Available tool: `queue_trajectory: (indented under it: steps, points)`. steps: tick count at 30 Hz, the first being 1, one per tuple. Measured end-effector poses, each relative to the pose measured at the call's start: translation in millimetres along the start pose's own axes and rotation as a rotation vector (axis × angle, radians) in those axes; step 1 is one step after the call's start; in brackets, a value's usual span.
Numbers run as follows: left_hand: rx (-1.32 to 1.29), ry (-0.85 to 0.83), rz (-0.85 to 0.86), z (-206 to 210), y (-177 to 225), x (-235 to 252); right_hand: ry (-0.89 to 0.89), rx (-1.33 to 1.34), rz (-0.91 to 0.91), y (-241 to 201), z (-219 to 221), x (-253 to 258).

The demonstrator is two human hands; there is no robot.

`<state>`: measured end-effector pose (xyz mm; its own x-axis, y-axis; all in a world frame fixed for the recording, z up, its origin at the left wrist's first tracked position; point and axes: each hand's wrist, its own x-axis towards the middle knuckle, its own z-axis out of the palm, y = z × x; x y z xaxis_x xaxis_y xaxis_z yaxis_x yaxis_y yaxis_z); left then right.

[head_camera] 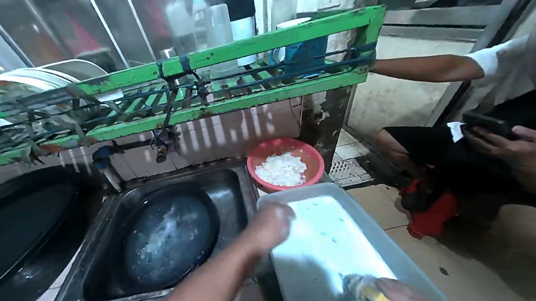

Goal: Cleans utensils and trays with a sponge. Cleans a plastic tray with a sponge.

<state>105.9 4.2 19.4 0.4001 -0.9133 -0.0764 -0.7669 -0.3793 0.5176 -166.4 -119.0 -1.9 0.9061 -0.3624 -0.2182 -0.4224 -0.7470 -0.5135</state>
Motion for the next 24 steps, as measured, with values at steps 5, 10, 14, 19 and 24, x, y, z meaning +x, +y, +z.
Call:
queue_trajectory:
  steps: [5,10,14,19,24]
  points:
    - [0.101,-0.296,-0.231,84.2,36.5,33.7,0.053,-0.077,-0.129,22.4,-3.2,-44.6]
    - [0.211,-0.347,-0.364,130.4,63.1,29.2,0.091,0.026,-0.023,16.9,1.8,-48.1]
    - [0.046,-0.275,-0.367,150.7,84.3,23.6,0.001,0.016,-0.046,20.4,0.6,-43.0]
    - [0.074,-0.14,-0.175,157.9,77.8,17.3,-0.054,0.05,-0.023,18.2,-1.1,-44.5]
    - [0.075,0.019,-0.114,140.4,58.1,28.3,0.047,0.122,0.012,21.2,7.1,-42.2]
